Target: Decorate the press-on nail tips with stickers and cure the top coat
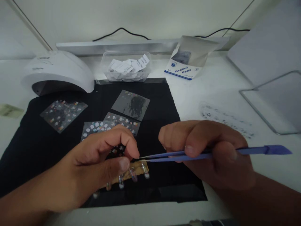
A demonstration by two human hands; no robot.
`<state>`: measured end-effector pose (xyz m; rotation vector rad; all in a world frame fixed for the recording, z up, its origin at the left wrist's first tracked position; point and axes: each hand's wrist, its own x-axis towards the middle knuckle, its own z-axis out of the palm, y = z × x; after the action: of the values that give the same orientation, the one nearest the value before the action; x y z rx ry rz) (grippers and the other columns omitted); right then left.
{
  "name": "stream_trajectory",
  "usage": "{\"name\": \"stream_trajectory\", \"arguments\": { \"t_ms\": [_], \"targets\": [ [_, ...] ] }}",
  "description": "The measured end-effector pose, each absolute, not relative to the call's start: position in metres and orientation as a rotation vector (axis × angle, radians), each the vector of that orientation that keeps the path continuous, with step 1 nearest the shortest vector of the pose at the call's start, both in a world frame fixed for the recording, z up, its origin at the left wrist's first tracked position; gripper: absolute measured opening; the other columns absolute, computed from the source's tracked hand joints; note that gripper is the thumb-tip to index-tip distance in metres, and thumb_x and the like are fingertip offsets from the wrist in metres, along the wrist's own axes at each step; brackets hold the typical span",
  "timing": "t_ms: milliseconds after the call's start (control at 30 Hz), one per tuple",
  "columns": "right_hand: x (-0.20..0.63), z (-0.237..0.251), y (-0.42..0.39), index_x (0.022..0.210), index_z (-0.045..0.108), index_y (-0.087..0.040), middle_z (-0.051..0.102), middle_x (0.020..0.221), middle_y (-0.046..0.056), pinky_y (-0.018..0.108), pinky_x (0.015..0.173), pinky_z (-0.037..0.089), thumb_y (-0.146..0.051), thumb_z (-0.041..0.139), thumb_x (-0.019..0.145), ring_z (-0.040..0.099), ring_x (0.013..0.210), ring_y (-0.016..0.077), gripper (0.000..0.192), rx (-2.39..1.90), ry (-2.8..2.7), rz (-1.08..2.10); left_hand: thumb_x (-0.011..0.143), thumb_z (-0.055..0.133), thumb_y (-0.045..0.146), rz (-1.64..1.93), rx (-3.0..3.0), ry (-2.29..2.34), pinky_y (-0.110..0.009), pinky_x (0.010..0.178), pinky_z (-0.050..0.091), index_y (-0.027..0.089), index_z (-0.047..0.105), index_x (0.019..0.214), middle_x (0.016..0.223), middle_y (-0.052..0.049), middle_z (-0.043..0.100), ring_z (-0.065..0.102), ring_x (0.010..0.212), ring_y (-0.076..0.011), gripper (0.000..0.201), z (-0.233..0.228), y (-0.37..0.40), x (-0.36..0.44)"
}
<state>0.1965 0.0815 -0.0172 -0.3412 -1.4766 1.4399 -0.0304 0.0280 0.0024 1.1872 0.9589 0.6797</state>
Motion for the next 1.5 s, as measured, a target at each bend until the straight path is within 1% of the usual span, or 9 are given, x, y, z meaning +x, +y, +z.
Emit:
{"name": "stream_trajectory", "arguments": {
  "t_ms": [167, 500, 667, 833, 933, 1067, 1167, 1300, 1500],
  "targets": [
    [0.196, -0.019, 0.082, 0.085, 0.071, -0.016, 0.061, 0.063, 0.004, 0.034, 0.055, 0.045, -0.034, 0.054, 0.096, 0.055, 0.054, 0.0147, 0.028, -0.281, -1.473, 1.444, 0.092, 0.058, 0.03, 0.71, 1.281, 0.981, -0.021, 0.056, 0.05, 0.027, 0.063, 0.093, 0.098, -0.005, 0.06, 0.058, 0.099, -0.0214, 0.005, 0.002, 0.029, -0.03],
    [0.192, -0.007, 0.078, 0.067, 0.065, -0.017, 0.056, 0.052, -0.001, 0.029, 0.05, 0.043, -0.037, 0.057, 0.096, 0.051, 0.046, 0.0104, 0.036, -0.421, -1.436, 1.423, 0.089, 0.054, 0.02, 0.725, 1.623, 1.145, -0.026, 0.063, 0.054, 0.027, 0.061, 0.091, 0.094, -0.002, 0.063, 0.062, 0.093, -0.0198, 0.011, 0.009, 0.029, -0.032],
    [0.193, -0.009, 0.076, 0.07, 0.065, -0.017, 0.058, 0.056, 0.0, 0.03, 0.053, 0.045, -0.037, 0.055, 0.097, 0.055, 0.052, 0.0126, 0.035, -0.453, -1.528, 1.462, 0.089, 0.048, 0.013, 0.697, 1.961, 1.233, -0.03, 0.068, 0.05, 0.026, 0.057, 0.094, 0.09, -0.001, 0.061, 0.059, 0.086, -0.018, 0.016, 0.016, 0.028, -0.041],
    [0.191, -0.019, 0.073, 0.077, 0.065, -0.017, 0.059, 0.068, 0.002, 0.031, 0.055, 0.044, -0.035, 0.055, 0.096, 0.056, 0.059, 0.0142, 0.028, -0.396, -1.614, 1.505, 0.085, 0.053, 0.019, 0.45, 2.291, 1.285, -0.035, 0.07, 0.045, 0.025, 0.057, 0.092, 0.088, -0.001, 0.061, 0.057, 0.084, -0.0206, 0.01, 0.022, 0.029, -0.048],
    [0.188, -0.023, 0.074, 0.076, 0.063, -0.015, 0.058, 0.066, 0.003, 0.03, 0.054, 0.042, -0.03, 0.052, 0.096, 0.054, 0.058, 0.0135, 0.027, -0.298, -1.64, 1.495, 0.084, 0.056, 0.022, 0.269, 2.419, 1.278, -0.038, 0.071, 0.044, 0.024, 0.058, 0.092, 0.089, -0.002, 0.062, 0.057, 0.083, -0.0225, 0.009, 0.024, 0.028, -0.047],
    [0.186, -0.025, 0.077, 0.076, 0.061, -0.015, 0.056, 0.066, 0.003, 0.031, 0.058, 0.043, -0.026, 0.048, 0.098, 0.054, 0.061, 0.014, 0.028, -0.234, -1.762, 1.521, 0.08, 0.062, 0.025, 0.099, 2.441, 1.323, -0.044, 0.075, 0.043, 0.024, 0.059, 0.085, 0.087, -0.003, 0.061, 0.055, 0.084, -0.0258, 0.006, 0.024, 0.021, -0.042],
    [0.186, -0.026, 0.079, 0.076, 0.059, -0.015, 0.056, 0.066, 0.003, 0.032, 0.062, 0.044, -0.027, 0.047, 0.098, 0.054, 0.062, 0.0137, 0.028, -0.261, -1.82, 1.492, 0.078, 0.065, 0.027, 0.104, 2.408, 1.342, -0.046, 0.079, 0.043, 0.024, 0.057, 0.085, 0.089, -0.002, 0.061, 0.054, 0.087, -0.0262, 0.011, 0.022, 0.014, -0.041],
    [0.186, -0.027, 0.081, 0.074, 0.056, -0.016, 0.057, 0.066, 0.001, 0.033, 0.066, 0.043, -0.029, 0.045, 0.099, 0.054, 0.06, 0.0119, 0.031, -0.291, -1.895, 1.481, 0.079, 0.066, 0.029, 0.175, 2.337, 1.339, -0.044, 0.076, 0.045, 0.023, 0.056, 0.095, 0.101, -0.005, 0.059, 0.053, 0.091, -0.0256, 0.02, 0.013, 0.007, -0.045],
    [0.188, -0.024, 0.08, 0.073, 0.056, -0.017, 0.058, 0.067, -0.001, 0.033, 0.07, 0.046, -0.035, 0.043, 0.101, 0.058, 0.061, 0.0111, 0.035, -0.359, -1.931, 1.495, 0.076, 0.07, 0.029, 0.32, 2.297, 1.272, -0.042, 0.069, 0.044, 0.022, 0.055, 0.095, 0.097, -0.005, 0.057, 0.052, 0.087, -0.0248, 0.025, -0.001, 0.006, -0.049]
  ]
}}
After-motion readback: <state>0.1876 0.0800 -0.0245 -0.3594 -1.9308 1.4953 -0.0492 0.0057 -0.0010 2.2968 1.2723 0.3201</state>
